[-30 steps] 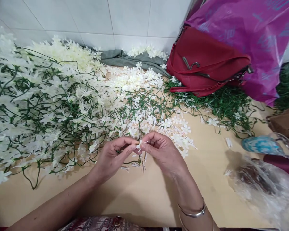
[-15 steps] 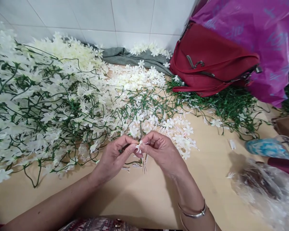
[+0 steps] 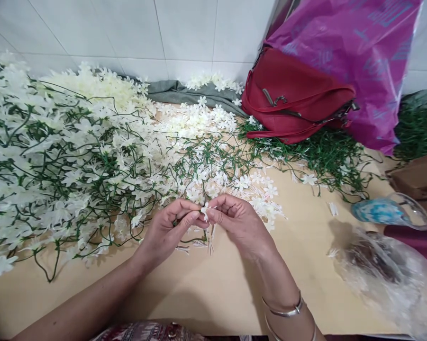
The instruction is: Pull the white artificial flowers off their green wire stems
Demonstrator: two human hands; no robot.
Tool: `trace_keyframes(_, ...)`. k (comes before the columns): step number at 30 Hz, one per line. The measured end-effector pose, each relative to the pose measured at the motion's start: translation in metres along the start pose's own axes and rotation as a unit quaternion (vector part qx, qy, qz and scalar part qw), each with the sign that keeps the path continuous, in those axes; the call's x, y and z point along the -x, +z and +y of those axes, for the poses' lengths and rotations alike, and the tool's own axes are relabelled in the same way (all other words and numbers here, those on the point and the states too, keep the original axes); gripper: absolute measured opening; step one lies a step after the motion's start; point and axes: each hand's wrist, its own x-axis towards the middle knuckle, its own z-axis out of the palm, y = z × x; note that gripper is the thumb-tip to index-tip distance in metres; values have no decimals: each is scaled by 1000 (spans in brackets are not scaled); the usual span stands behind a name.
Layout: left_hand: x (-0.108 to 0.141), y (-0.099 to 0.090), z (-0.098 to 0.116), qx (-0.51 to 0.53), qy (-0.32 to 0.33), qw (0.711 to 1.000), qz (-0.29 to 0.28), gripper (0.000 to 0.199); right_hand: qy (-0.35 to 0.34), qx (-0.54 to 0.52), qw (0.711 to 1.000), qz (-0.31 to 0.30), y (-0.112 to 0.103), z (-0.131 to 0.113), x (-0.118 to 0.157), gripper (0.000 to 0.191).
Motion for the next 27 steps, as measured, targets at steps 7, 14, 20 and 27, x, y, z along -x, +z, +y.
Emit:
trace_keyframes(7, 1, 1, 5, -51, 9, 999, 10, 17, -25, 43, 998, -24, 0, 5, 1, 27)
trace_keyframes(14, 2, 2, 6, -86, 23, 995, 37, 12, -32, 58, 997, -43, 4, 5, 0, 20)
trace_keyframes(20, 0, 4, 8, -62, 83, 992, 76, 17, -107, 121, 987, 9, -11, -7, 6, 11)
trace_keyframes(27, -5, 0, 17, -45, 216, 955, 198, 42, -205, 372, 905, -35, -28, -8, 8, 7)
